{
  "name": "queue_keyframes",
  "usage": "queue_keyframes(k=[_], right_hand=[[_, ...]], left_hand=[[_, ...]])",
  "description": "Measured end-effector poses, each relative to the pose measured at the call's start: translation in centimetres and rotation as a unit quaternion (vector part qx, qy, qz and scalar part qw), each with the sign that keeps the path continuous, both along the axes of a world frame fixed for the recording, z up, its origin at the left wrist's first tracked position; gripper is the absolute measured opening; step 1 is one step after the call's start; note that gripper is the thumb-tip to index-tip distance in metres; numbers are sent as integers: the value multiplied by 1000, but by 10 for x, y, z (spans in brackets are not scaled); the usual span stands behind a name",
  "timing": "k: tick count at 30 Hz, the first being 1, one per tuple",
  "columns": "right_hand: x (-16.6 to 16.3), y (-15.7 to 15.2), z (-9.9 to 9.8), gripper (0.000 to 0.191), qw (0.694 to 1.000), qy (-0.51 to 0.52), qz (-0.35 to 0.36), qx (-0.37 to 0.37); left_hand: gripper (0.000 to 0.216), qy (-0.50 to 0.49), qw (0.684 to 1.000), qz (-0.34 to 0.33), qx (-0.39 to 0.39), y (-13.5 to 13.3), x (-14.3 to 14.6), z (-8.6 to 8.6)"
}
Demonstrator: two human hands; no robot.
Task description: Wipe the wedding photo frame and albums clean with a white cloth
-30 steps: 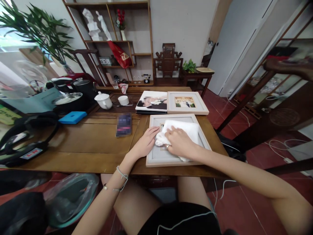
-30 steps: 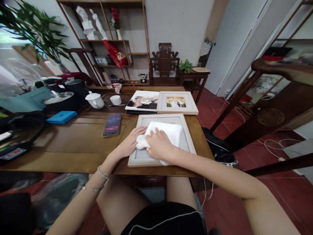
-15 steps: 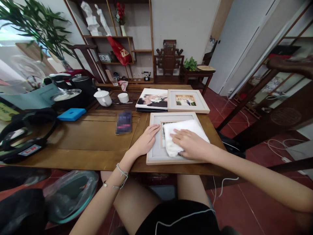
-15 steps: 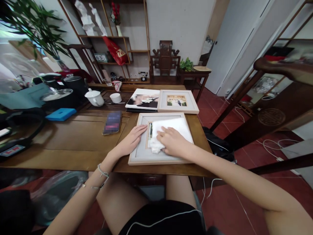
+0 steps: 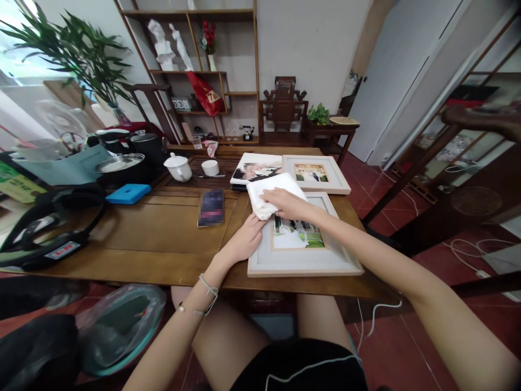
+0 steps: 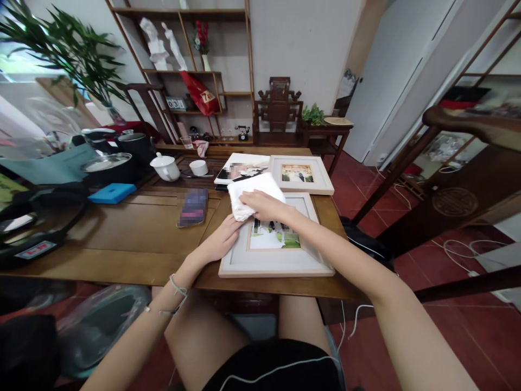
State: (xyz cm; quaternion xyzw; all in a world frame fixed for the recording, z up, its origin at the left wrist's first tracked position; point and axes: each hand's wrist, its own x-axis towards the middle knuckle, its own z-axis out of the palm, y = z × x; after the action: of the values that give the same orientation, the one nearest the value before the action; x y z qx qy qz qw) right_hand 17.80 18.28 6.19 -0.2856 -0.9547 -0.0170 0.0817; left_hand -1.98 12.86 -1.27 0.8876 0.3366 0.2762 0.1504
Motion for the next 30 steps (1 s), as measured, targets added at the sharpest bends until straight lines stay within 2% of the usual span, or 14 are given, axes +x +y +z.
queue_keyframes(k=[3, 7, 10, 14, 17, 21, 26, 30], right_hand=[[3, 5, -4, 49, 999, -17, 2, -33], [23, -2, 2, 47, 997, -45, -8, -59], [45, -17, 8, 42, 994, -61, -28, -89], [76, -46, 15, 35, 983, -74, -88, -145], [92, -67, 24, 34, 974, -91, -129, -160], [99, -76, 34, 36, 968, -105, -185, -131], [91, -54, 29, 33, 954, -79, -288, -36], [69, -45, 21, 33, 962, -42, -268, -15]], left_hand=[[50, -2, 1000, 0, -4, 0, 0, 0], [49, -8, 1000, 3, -12, -1, 0, 3], [50, -10, 1000, 0, -16, -2, 1, 4], [52, -15, 1000, -3, -12, -1, 0, 2], [52, -19, 1000, -5, -11, 0, 0, 1], [51, -12, 1000, -1, -17, 0, 0, 1], [52, -19, 1000, -8, -14, -1, 0, 1], [53, -21, 1000, -9, -14, -1, -1, 2]])
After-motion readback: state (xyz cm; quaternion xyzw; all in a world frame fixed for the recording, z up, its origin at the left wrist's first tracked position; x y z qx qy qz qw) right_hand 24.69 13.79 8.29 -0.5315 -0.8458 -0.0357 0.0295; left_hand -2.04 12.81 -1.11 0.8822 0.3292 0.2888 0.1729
